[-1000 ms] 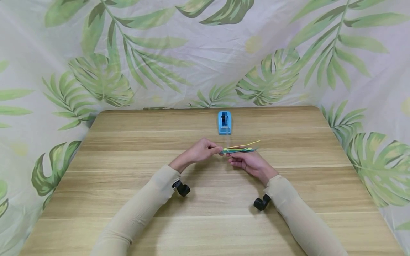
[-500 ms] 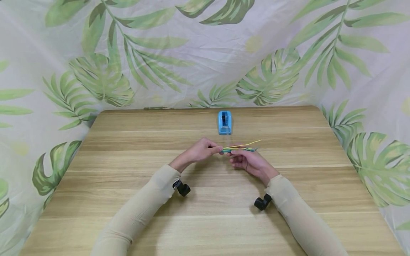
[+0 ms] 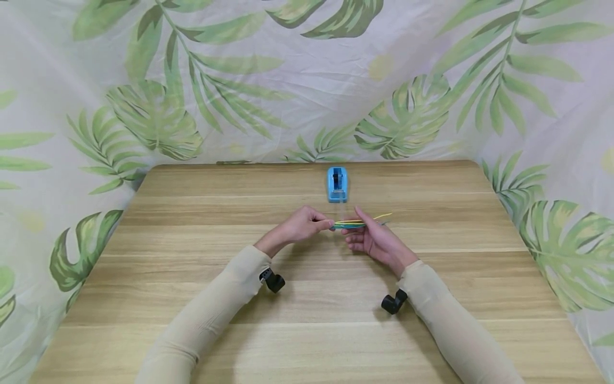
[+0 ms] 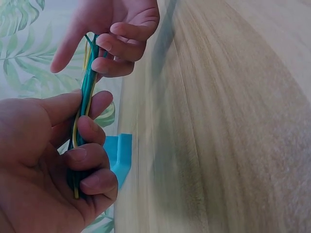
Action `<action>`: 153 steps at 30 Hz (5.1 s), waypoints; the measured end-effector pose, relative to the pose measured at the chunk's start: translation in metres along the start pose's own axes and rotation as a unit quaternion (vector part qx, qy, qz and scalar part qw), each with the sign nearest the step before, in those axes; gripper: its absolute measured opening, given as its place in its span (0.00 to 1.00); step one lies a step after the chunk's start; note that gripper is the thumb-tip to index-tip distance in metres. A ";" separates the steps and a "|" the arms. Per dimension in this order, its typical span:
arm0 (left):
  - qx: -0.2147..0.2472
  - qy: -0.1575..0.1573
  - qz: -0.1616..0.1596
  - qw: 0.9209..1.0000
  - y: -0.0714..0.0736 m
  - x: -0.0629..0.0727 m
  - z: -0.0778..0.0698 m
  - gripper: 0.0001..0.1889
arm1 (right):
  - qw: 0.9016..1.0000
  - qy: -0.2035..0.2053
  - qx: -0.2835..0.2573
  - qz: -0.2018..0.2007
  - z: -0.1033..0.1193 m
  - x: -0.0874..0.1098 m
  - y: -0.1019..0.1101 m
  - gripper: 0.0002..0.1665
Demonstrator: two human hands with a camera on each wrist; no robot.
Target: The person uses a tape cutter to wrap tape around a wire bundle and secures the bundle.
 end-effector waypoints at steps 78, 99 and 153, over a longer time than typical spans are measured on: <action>0.025 0.011 -0.090 0.996 0.006 -0.001 0.027 0.19 | 0.997 0.021 -0.068 -0.025 0.004 -0.003 0.006 0.14; 0.324 0.131 -0.007 0.937 -0.002 -0.003 0.038 0.15 | 0.998 0.044 -0.048 -0.017 0.007 -0.003 0.009 0.26; 0.195 0.056 -0.135 0.970 0.005 -0.005 0.035 0.12 | 0.984 -0.028 -0.155 -0.081 -0.003 -0.007 0.011 0.08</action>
Point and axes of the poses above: each hand's wrist, its own x-axis away from the middle knuckle, its own y-axis out of the back of the hand, z = x × y, the point moved 5 cm from there along -x, towards the middle knuckle, and after that the axes turned 10 degrees about y, right-handed, at the moved point
